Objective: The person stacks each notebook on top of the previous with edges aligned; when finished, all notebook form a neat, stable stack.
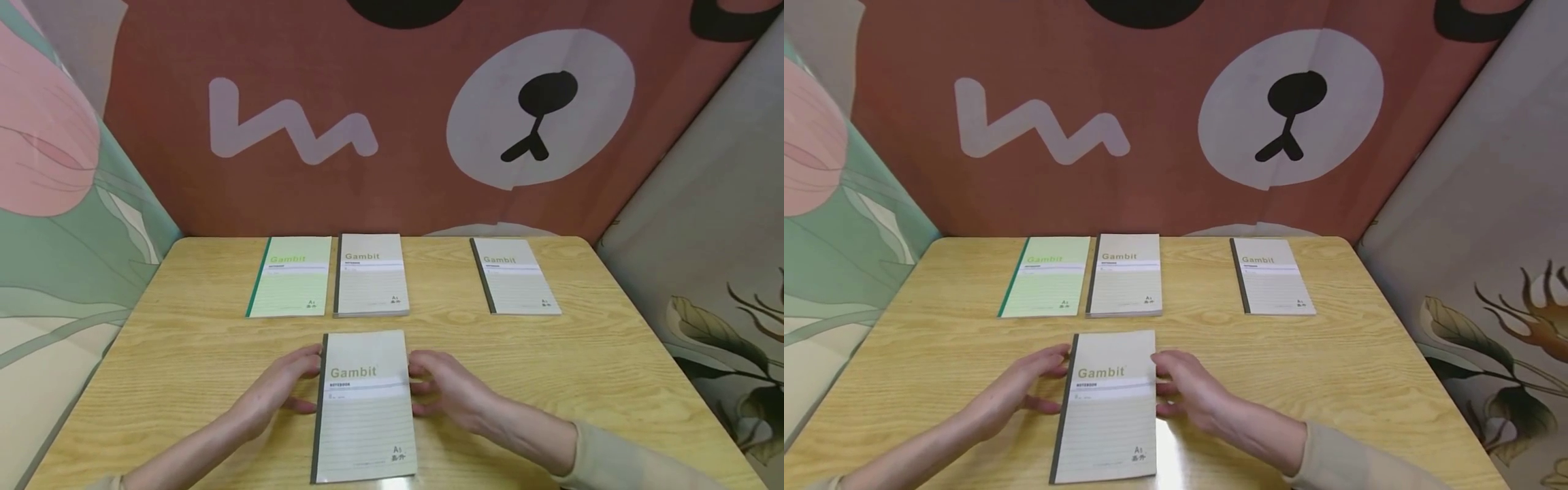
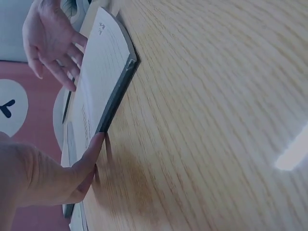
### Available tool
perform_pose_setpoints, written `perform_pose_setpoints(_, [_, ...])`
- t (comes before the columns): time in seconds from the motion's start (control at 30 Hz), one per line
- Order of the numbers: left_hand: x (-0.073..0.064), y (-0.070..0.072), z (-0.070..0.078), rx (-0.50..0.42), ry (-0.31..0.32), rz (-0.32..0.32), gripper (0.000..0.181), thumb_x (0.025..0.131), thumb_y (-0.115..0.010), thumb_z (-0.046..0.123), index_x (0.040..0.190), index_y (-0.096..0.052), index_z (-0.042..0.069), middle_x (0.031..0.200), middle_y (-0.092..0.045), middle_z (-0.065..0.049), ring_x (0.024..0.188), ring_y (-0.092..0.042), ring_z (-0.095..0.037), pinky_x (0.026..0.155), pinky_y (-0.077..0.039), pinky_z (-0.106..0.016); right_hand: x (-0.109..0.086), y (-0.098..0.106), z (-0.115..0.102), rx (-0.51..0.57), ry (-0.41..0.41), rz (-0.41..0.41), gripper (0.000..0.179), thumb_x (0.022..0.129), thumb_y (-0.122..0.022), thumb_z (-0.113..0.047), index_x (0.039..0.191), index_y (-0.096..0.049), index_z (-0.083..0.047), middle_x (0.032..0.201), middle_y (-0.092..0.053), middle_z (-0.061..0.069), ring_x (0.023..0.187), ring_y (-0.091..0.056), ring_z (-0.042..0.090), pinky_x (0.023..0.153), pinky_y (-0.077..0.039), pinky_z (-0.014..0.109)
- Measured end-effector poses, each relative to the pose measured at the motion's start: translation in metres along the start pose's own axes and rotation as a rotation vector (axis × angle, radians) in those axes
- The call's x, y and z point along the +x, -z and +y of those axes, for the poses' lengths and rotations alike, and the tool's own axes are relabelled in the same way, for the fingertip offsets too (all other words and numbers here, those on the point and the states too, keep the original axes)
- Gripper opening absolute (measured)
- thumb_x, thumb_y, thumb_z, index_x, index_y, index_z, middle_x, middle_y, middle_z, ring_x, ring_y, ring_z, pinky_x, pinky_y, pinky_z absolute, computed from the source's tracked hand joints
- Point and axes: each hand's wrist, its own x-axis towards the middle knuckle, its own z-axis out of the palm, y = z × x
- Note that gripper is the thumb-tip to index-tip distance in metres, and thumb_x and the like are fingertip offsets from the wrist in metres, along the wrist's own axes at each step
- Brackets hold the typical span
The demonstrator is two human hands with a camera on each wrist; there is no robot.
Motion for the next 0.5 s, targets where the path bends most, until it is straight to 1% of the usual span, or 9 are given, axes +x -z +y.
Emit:
perform_pose_setpoints(0.07, [-0.0001, 0.0004, -0.0016, -0.027, -0.006, 0.007, 0.061, 0.106, -0.044, 0.03, 0.157, -0.035, 0.0, 0.161, -0.037, -0.028, 0.142, -0.046, -0.045, 0.081, -0.065, -0.041, 0.0006, 0.0023, 0.001, -0.018, -0.001, -0.008, 0.039, 0.102, -0.051, -0.03, 0.12, -0.062, 0.003, 0.121, -0.058, 0.014, 0.105, -0.059, 0.024, 0.079, -0.055, 0.03])
perform_pose_setpoints(0.1, [0.0001, 0.0007, -0.0024, -0.04, -0.008, 0.008, 0.06, 0.106, -0.044, 0.03, 0.157, -0.035, -0.002, 0.16, -0.038, -0.029, 0.139, -0.049, -0.044, 0.083, -0.065, -0.04, 0.0012, 0.0029, 0.0018, -0.027, -0.002, -0.009, 0.041, 0.103, -0.051, -0.031, 0.12, -0.064, 0.004, 0.119, -0.061, 0.013, 0.103, -0.06, 0.023, 0.079, -0.055, 0.03])
perform_pose_setpoints(0.17, [0.0007, 0.0012, -0.0039, -0.064, -0.015, 0.01, 0.06, 0.107, -0.045, 0.028, 0.155, -0.035, -0.006, 0.156, -0.043, -0.032, 0.132, -0.057, -0.04, 0.086, -0.064, -0.04, 0.0023, 0.004, 0.0036, -0.038, 0.0, -0.006, 0.043, 0.103, -0.05, -0.031, 0.123, -0.066, 0.004, 0.118, -0.066, 0.013, 0.102, -0.062, 0.022, 0.079, -0.056, 0.03])
perform_pose_setpoints(0.23, [0.0019, 0.0016, -0.0052, -0.071, -0.019, 0.013, 0.058, 0.106, -0.046, 0.024, 0.152, -0.038, -0.011, 0.15, -0.05, -0.033, 0.123, -0.065, -0.035, 0.089, -0.063, -0.039, 0.003, 0.0047, 0.0056, -0.047, 0.005, -0.02, 0.044, 0.104, -0.051, -0.031, 0.128, -0.065, 0.003, 0.12, -0.068, 0.015, 0.102, -0.063, 0.021, 0.08, -0.057, 0.03])
perform_pose_setpoints(0.27, [0.0026, 0.0019, -0.0055, -0.062, -0.02, 0.014, 0.057, 0.106, -0.047, 0.023, 0.15, -0.039, -0.012, 0.147, -0.053, -0.033, 0.119, -0.067, -0.032, 0.09, -0.063, -0.038, 0.0032, 0.0049, 0.0065, -0.044, 0.007, -0.028, 0.044, 0.104, -0.051, -0.03, 0.132, -0.064, 0.002, 0.121, -0.069, 0.016, 0.102, -0.064, 0.021, 0.08, -0.057, 0.03])
perform_pose_setpoints(0.33, [0.0034, 0.0025, -0.0062, -0.035, -0.029, 0.019, 0.055, 0.105, -0.048, 0.02, 0.148, -0.043, -0.013, 0.144, -0.057, -0.031, 0.117, -0.068, -0.028, 0.093, -0.061, -0.039, 0.0035, 0.0051, 0.0077, -0.03, 0.019, -0.045, 0.046, 0.105, -0.05, -0.027, 0.141, -0.057, 0.001, 0.128, -0.068, 0.018, 0.104, -0.066, 0.021, 0.082, -0.058, 0.031])
perform_pose_setpoints(0.4, [0.0033, 0.0037, -0.0061, 0.0, -0.036, 0.036, 0.052, 0.105, -0.05, 0.02, 0.148, -0.046, -0.009, 0.145, -0.058, -0.027, 0.119, -0.067, -0.025, 0.095, -0.06, -0.039, 0.0032, 0.0052, 0.008, -0.009, 0.031, -0.06, 0.051, 0.106, -0.049, -0.024, 0.15, -0.048, 0.002, 0.136, -0.065, 0.021, 0.107, -0.066, 0.022, 0.086, -0.06, 0.033])
perform_pose_setpoints(0.5, [0.0013, 0.0061, -0.004, 0.038, -0.059, 0.061, 0.052, 0.104, -0.052, 0.02, 0.151, -0.047, -0.003, 0.144, -0.059, -0.023, 0.117, -0.064, -0.022, 0.094, -0.06, -0.04, 0.0029, 0.0048, 0.0058, 0.02, 0.056, -0.063, 0.054, 0.106, -0.047, -0.018, 0.155, -0.037, 0.003, 0.147, -0.057, 0.024, 0.118, -0.065, 0.027, 0.092, -0.06, 0.038])
